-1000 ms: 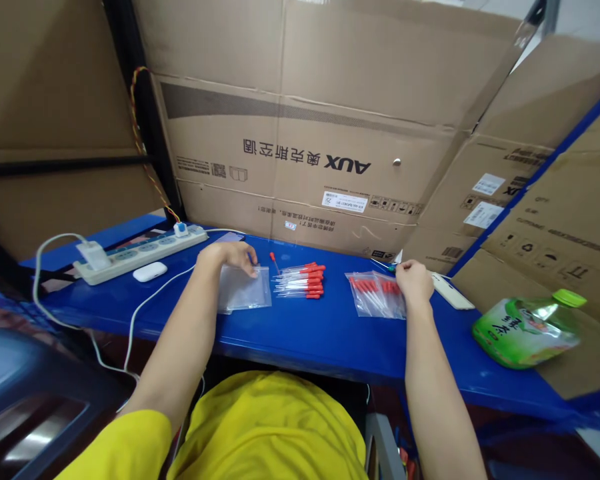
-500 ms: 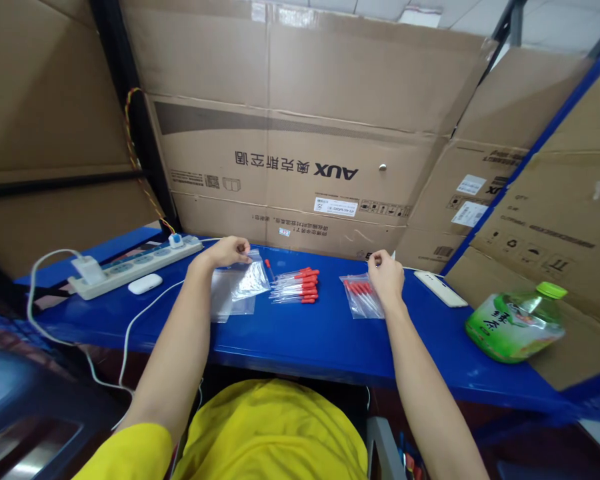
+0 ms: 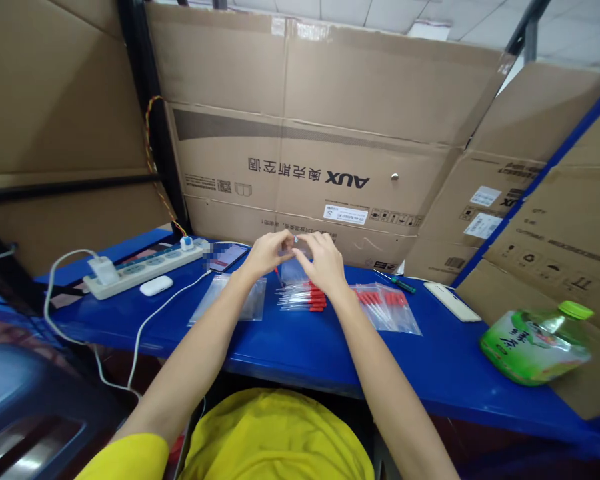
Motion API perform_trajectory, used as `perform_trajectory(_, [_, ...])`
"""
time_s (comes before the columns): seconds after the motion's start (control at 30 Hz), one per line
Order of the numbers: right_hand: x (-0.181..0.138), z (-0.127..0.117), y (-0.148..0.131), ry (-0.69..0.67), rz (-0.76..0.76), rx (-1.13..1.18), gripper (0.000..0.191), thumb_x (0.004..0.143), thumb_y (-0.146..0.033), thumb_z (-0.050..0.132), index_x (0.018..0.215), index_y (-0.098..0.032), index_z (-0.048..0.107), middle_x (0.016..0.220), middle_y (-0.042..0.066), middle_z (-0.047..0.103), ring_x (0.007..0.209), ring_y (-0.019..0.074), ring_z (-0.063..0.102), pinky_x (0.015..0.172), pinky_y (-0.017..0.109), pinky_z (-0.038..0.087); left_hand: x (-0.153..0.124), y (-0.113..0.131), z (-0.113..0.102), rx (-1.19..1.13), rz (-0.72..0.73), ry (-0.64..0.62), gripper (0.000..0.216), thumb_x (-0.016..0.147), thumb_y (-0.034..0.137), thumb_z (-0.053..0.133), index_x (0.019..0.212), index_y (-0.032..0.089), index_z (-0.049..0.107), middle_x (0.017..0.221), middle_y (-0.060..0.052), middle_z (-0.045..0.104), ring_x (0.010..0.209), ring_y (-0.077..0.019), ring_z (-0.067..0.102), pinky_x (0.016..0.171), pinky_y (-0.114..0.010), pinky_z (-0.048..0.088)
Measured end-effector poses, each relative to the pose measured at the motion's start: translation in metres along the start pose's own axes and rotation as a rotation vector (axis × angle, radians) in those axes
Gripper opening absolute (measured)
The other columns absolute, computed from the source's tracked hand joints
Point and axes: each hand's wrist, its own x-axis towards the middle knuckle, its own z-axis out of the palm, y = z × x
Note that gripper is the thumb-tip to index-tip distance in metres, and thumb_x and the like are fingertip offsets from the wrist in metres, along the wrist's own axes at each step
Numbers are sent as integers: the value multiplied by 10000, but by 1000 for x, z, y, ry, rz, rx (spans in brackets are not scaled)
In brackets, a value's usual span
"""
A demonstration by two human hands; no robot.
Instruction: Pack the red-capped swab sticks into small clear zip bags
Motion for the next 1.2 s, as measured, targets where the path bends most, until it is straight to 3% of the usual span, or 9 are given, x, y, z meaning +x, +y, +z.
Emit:
perform_trajectory(0.13, [-2, 25, -2, -44, 104, -33, 207, 1062, -296, 566, 1026, -244, 763, 984, 78, 766, 992, 280, 617, 866, 364, 490, -2, 1, 5, 91, 16, 25, 189, 881, 297, 718, 1004, 226, 593, 1000, -44, 716, 956, -236, 644, 907, -355, 427])
perform_trajectory(0.27, [-13, 31, 7, 90, 245, 20, 222, 1059, -298, 564, 992, -239, 768, 965, 70, 772, 944, 256, 638, 845, 343, 472, -3, 0, 5, 132, 49, 119, 351, 887, 461, 768, 1080, 210, 617, 1189, -113, 683, 1126, -295, 589, 967, -398, 422])
perform_trajectory(0.33, [-17, 32, 10, 184, 290, 73, 229, 1058, -316, 567, 990, -228, 766, 958, 63, 776, 894, 236, 656, 844, 333, 470, -3, 2, 7, 88, 45, 117, 319, 945, 512, 700, 982, 204, 631, 1059, -96, 691, 1020, -270, 601, 917, -376, 431])
perform_trajectory(0.43, [-19, 36, 8, 266, 278, 168, 244, 1048, -350, 575, 960, -220, 762, 909, 46, 771, 814, 209, 670, 810, 317, 475, -4, 9, 13, -43, 24, 15, 368, 1059, 508, 510, 897, 203, 636, 859, -48, 678, 804, -209, 597, 776, -323, 416])
perform_trajectory(0.53, [-19, 42, 3, 295, 254, 254, 239, 1035, -355, 573, 953, -221, 753, 870, 28, 762, 766, 193, 673, 774, 304, 489, -6, 14, 21, -76, 18, -31, 402, 1098, 485, 414, 883, 209, 612, 803, -32, 659, 727, -190, 584, 705, -306, 385])
perform_trajectory(0.73, [-21, 47, 0, 243, 287, 347, 242, 1022, -379, 567, 1016, -236, 761, 914, 23, 794, 771, 193, 703, 787, 305, 519, -7, 15, 24, 78, 9, 30, 389, 1116, 433, 359, 873, 219, 574, 828, -49, 669, 755, -202, 613, 695, -313, 370])
perform_trajectory(1.0, [-24, 55, 7, 227, 479, 290, 224, 971, -438, 652, 893, -244, 732, 839, 15, 772, 769, 206, 694, 816, 316, 508, -8, 20, 26, 79, -21, -8, 343, 1112, 453, 384, 1041, 233, 637, 972, -49, 744, 857, -219, 683, 737, -305, 403])
perform_trajectory(1.2, [-25, 54, 7, 171, 418, 259, 189, 981, -405, 607, 915, -247, 687, 841, 14, 737, 796, 205, 672, 811, 309, 480, -8, 19, 26, 76, 0, 10, 290, 1098, 395, 423, 1006, 228, 640, 938, -42, 741, 827, -206, 673, 738, -299, 394])
